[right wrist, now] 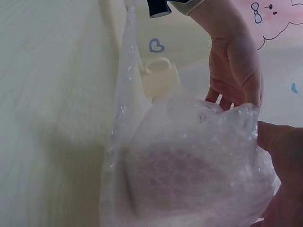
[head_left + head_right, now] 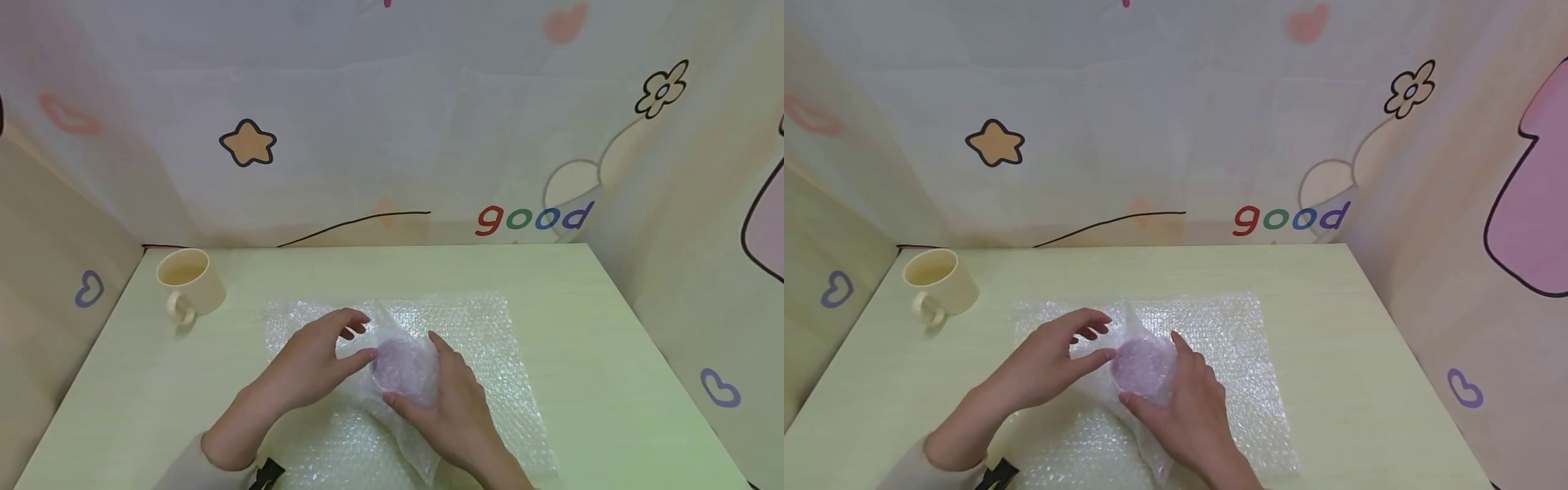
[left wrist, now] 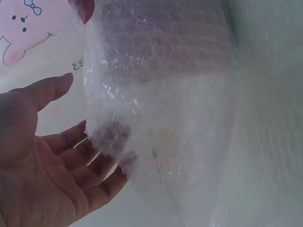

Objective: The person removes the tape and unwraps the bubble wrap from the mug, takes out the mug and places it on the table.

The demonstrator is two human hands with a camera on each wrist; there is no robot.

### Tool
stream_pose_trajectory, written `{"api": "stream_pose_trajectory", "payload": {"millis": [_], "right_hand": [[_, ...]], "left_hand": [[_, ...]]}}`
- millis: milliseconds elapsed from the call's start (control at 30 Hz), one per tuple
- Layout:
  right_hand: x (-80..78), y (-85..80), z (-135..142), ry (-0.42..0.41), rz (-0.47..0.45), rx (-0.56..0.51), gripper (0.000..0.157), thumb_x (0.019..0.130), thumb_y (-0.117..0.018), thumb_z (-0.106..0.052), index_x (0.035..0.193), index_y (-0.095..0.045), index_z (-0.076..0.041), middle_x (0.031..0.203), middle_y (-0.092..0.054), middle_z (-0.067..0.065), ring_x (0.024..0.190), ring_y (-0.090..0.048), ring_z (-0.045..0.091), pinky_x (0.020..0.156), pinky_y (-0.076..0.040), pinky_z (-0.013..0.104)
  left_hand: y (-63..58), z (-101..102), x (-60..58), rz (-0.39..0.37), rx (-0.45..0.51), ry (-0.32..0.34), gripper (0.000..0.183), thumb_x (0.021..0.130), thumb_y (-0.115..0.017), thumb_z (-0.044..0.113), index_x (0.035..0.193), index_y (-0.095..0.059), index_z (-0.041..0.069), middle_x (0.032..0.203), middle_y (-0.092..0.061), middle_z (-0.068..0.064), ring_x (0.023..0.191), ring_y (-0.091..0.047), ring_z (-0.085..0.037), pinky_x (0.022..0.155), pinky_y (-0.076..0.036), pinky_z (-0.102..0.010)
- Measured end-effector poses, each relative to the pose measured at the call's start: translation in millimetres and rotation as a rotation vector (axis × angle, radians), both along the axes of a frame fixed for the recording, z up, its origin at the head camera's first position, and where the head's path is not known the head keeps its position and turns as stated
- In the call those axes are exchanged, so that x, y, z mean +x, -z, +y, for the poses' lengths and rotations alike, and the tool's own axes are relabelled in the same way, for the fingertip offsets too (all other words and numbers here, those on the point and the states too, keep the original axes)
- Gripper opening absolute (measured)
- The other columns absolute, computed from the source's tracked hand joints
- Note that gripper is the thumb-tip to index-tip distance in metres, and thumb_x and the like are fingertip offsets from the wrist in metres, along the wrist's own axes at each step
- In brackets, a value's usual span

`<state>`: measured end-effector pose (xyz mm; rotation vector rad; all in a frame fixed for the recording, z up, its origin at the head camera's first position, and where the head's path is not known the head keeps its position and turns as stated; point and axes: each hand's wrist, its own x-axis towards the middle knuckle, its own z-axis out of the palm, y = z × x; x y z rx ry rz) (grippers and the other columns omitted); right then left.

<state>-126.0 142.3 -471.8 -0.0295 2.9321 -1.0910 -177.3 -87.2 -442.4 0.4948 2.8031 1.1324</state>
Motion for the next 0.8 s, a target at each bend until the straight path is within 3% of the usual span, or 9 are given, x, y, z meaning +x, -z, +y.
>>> {"api": "stream_pose_trajectory", "payload": {"millis": [233,400,533,667,800], "right_hand": [[-1.8,-1.4,8,-0.026,-0.011,-0.071,0.099,0.080,-0.082,-0.062,0.156,-0.038,-0.016,0.143,-0.059,0.006,0.120,-0.062,0.025,0.098,-0.055,0.050],[-2.0,-3.1,12,-0.031,-0.036,-0.105,0.096,0.079,-0.082,-0.064,0.154,-0.040,-0.020,0.137,-0.063,0.002,0.114,-0.064,0.020,0.091,-0.057,0.043],[-1.3,-6.1,14,-0.041,-0.051,-0.108,0.097,0.081,-0.078,-0.067,0.156,-0.038,-0.018,0.142,-0.061,0.005,0.120,-0.063,0.023,0.095,-0.056,0.048],[0.1,-10.2,16,-0.045,-0.063,-0.106,0.095,0.084,-0.074,-0.068,0.156,-0.038,-0.017,0.147,-0.058,0.007,0.127,-0.061,0.026,0.100,-0.054,0.053],[2.4,-13.6,20,-0.056,-0.056,-0.115,0.087,0.088,-0.071,-0.066,0.155,-0.040,-0.021,0.144,-0.061,0.005,0.124,-0.063,0.024,0.097,-0.055,0.052]], "left_hand": [[1.2,16,2.2,0.020,0.007,0.045,0.049,0.091,-0.080,0.036,0.135,-0.063,0.021,0.124,-0.070,0.007,0.108,-0.068,-0.013,0.090,-0.057,-0.040],[6.3,25,3.3,0.112,-0.042,0.046,0.054,0.088,-0.083,0.031,0.136,-0.062,0.018,0.125,-0.069,0.002,0.109,-0.068,-0.018,0.090,-0.058,-0.040],[12.8,32,2.4,0.246,-0.120,0.064,0.060,0.087,-0.085,0.032,0.140,-0.059,0.017,0.134,-0.064,-0.002,0.121,-0.061,-0.026,0.100,-0.055,-0.044],[19.2,37,0.6,0.388,-0.232,0.139,0.057,0.092,-0.079,0.031,0.145,-0.058,0.024,0.151,-0.057,0.000,0.141,-0.050,-0.032,0.113,-0.046,-0.056],[23.0,39,2.0,0.407,-0.297,0.211,0.047,0.099,-0.069,0.027,0.145,-0.060,0.033,0.158,-0.052,0.007,0.152,-0.040,-0.031,0.117,-0.036,-0.067]]}}
